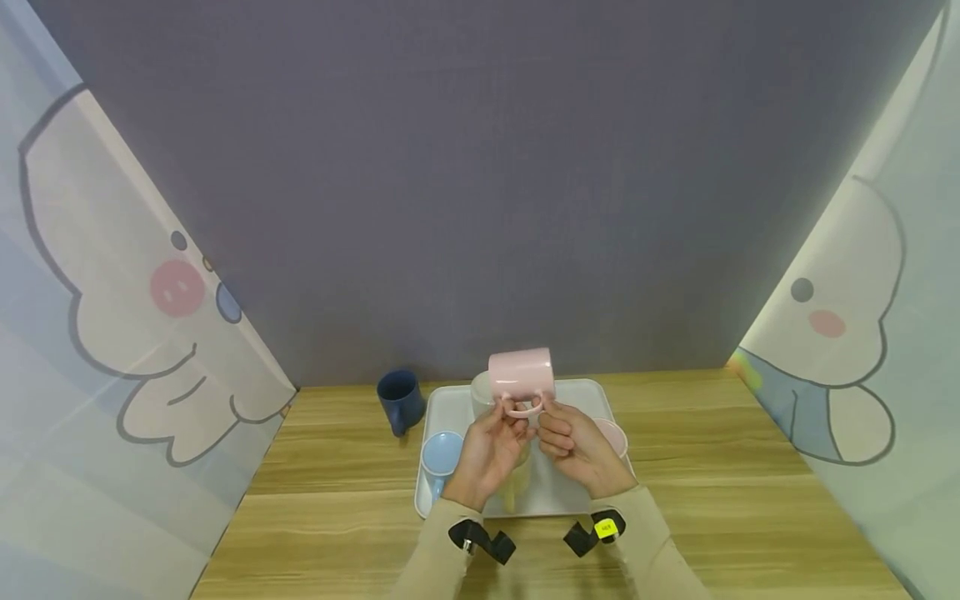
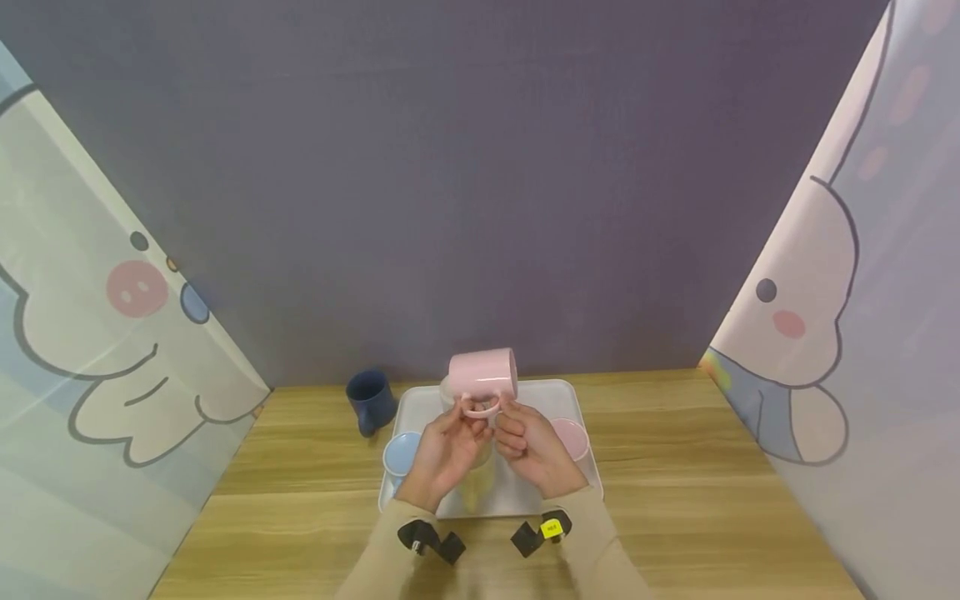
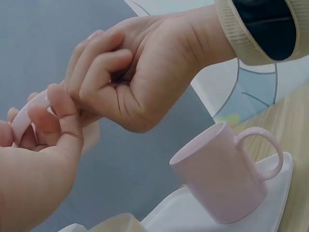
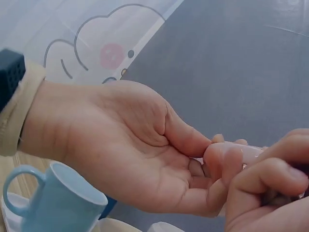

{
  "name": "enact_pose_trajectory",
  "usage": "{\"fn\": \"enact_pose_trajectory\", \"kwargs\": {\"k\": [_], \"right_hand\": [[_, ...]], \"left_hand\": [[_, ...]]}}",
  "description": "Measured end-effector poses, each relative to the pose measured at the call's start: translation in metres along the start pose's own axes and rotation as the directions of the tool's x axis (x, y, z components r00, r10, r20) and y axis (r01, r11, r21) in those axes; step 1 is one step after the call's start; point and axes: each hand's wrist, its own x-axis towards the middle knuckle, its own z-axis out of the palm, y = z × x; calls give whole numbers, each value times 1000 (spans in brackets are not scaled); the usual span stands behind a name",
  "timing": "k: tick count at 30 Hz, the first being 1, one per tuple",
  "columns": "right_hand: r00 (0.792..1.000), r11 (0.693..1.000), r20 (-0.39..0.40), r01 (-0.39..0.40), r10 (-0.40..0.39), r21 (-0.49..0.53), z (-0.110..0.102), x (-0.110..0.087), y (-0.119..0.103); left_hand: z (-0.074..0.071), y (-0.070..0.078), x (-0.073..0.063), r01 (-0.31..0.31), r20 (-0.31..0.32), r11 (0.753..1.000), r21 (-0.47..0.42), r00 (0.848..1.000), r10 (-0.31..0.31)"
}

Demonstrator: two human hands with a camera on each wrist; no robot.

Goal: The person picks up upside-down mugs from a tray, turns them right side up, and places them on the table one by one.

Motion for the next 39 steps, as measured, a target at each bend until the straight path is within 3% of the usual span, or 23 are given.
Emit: {"fn": "enact_pose_trajectory", "kwargs": {"k": [5, 8, 10, 12, 15, 20, 22, 25, 29, 31, 34, 39], "right_hand": [[994, 992, 106, 5, -19, 126, -2, -1, 2], [986, 987, 160, 17, -42, 159, -2, -2, 3], [979, 987, 194, 25, -56, 159, -2, -3, 3], [974, 990, 216, 41, -70, 135, -2, -5, 2], [969, 994, 229, 75, -90, 73, -1, -9, 0], [978, 988, 160, 145, -135, -53, 0, -16, -9], [981, 977, 109, 172, -159, -127, -2, -19, -13], [979, 949, 51, 202, -195, -241, -7, -25, -20], [971, 919, 32, 235, -238, -316, -15, -33, -30], [965, 909, 12, 251, -262, -334, -20, -37, -35], [951, 883, -42, 266, -305, -387, -27, -45, -43], [914, 820, -200, 198, -352, -537, -39, -61, -55]], "left_hand": [[-2, 2, -2, 26, 8, 995, 95, 1000, -27], [-2, 2, -2, 50, -61, 977, 206, 997, -38], [-2, 4, -4, 86, -122, 950, 299, 991, -51], [-1, 7, -6, 116, -173, 909, 400, 984, -50], [0, 17, -11, 152, -224, 828, 540, 974, -32], [-7, 42, -17, 132, -262, 699, 702, 961, 82], [-12, 54, -19, 117, -285, 665, 738, 947, 150], [-21, 72, -19, 112, -327, 613, 782, 911, 251], [-38, 92, -21, 141, -370, 538, 831, 863, 345], [-50, 98, -24, 162, -376, 495, 854, 850, 370], [-69, 101, -32, 199, -378, 422, 884, 836, 398], [-104, 94, -48, 244, -358, 301, 922, 835, 417]]}}
